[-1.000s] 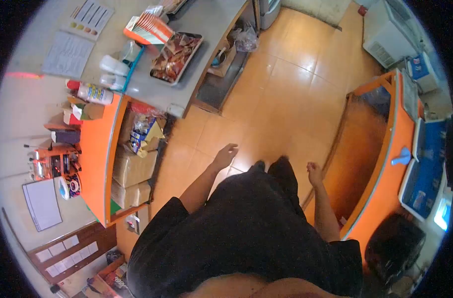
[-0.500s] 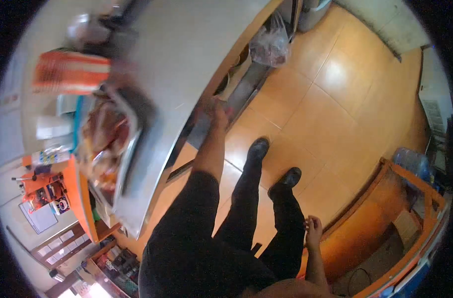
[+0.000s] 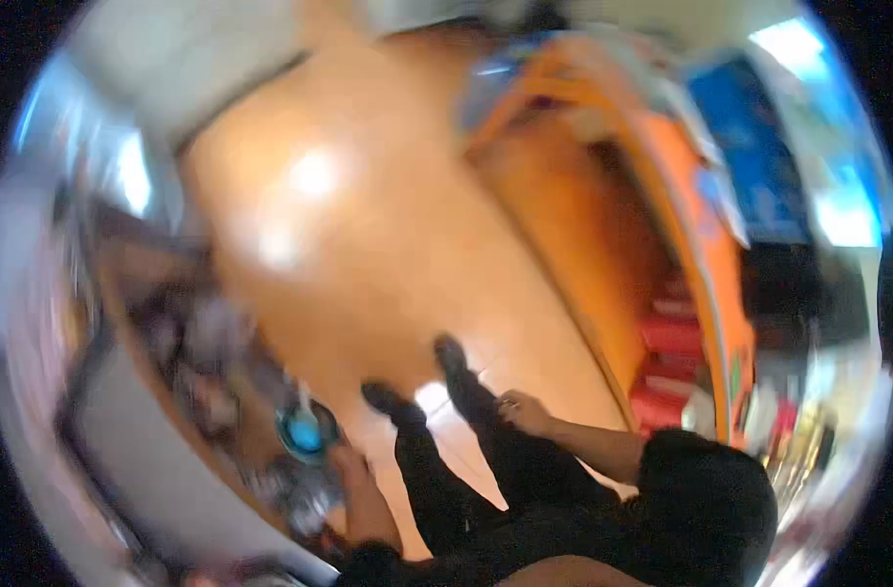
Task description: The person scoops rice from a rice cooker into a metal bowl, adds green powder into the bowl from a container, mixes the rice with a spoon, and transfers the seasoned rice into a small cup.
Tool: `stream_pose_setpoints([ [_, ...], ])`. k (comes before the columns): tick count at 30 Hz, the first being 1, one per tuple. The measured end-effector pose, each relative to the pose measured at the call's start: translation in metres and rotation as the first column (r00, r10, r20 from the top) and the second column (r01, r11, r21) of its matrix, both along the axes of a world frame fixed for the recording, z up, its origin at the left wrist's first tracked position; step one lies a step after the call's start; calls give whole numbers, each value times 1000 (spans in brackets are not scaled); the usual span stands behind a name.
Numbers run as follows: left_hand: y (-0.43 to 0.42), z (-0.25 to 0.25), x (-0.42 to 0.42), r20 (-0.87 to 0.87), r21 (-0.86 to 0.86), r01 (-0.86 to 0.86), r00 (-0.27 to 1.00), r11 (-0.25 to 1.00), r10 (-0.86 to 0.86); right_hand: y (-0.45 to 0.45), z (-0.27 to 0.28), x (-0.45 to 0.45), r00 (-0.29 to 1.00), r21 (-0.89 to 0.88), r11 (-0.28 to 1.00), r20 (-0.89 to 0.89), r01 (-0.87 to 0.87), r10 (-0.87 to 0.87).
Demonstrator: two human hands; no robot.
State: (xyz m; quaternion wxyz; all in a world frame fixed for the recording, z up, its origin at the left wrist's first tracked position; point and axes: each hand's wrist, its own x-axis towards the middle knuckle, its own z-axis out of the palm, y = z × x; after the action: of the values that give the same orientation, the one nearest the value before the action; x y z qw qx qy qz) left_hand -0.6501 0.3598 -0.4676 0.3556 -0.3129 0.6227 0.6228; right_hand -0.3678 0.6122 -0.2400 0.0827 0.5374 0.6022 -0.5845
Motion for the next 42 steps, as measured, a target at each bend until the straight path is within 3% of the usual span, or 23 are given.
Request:
stream_pose_setpoints([
  [1,17,29,21,68,27,25,997,999,-27,2,44,-7,991,-48,999,130,-10,17],
  [3,59,81,47,119,65,136,982,989,-143,-1,98,10,998,17,1000,60,-21,20],
  [6,153,162,75,-51,140,429,903,893,-426,18,159,55,997,189,981,-74,33,-20],
  [8,236,272,96,-276,-56,733,642,678,-716,25,174,91,971,320,926,-191,199,-142],
  [10,298,322,133,-617,173,880,446,442,-648,39,211,142,947,526,788,-187,321,-261],
  [12,360,385,184,-624,235,954,295,186,-724,53,251,203,795,378,701,-332,605,-508],
  [16,476,429,310,-727,81,995,21,-56,-686,100,285,346,502,367,342,-626,865,-597],
  [18,510,445,377,-731,86,992,-1,-93,-683,143,311,426,539,612,91,-604,785,-587],
  [20,531,458,444,-731,105,986,-12,-129,-683,190,365,496,367,556,-160,-712,816,-599],
  [22,548,466,497,-673,153,985,44,-81,-738,247,420,562,439,567,-353,-814,744,-381],
  [23,557,469,517,-675,157,985,49,-78,-736,274,446,586,503,676,-457,-736,578,-453],
  [26,583,467,561,-635,222,971,78,-85,-769,340,480,639,580,786,-378,-617,490,-532],
  [28,598,456,574,-649,166,981,33,-99,-760,363,496,641,617,877,-60,-383,477,-687],
  [29,608,451,580,-664,121,986,-4,-113,-748,375,488,648,630,878,-49,-380,476,-678],
  [31,622,444,582,-682,83,978,-84,-190,-726,403,476,664,793,858,-158,-513,489,-328],
  [32,624,420,586,-805,-143,990,-106,17,-584,408,477,658,806,860,-151,-510,488,-300],
  [33,634,410,592,-886,-310,916,-180,256,-428,402,488,653,658,705,-10,-667,709,-349],
  [34,635,425,593,-891,-298,916,-165,268,-424,402,501,653,477,479,115,-763,870,-437],
  [36,611,500,596,-992,-128,915,-114,384,-60,416,524,659,482,499,99,-739,861,-470],
  [37,614,531,607,-992,-124,922,-107,367,-66,420,532,663,477,510,82,-720,857,-503],
  [39,634,598,636,-942,-138,983,-168,121,291,444,582,670,462,561,6,-676,828,-574],
  [40,655,647,660,-854,-169,983,-182,72,487,455,608,685,569,628,100,-611,771,-551],
  [42,694,742,718,-742,-294,953,-271,65,613,477,656,692,528,561,137,-629,816,-570],
])
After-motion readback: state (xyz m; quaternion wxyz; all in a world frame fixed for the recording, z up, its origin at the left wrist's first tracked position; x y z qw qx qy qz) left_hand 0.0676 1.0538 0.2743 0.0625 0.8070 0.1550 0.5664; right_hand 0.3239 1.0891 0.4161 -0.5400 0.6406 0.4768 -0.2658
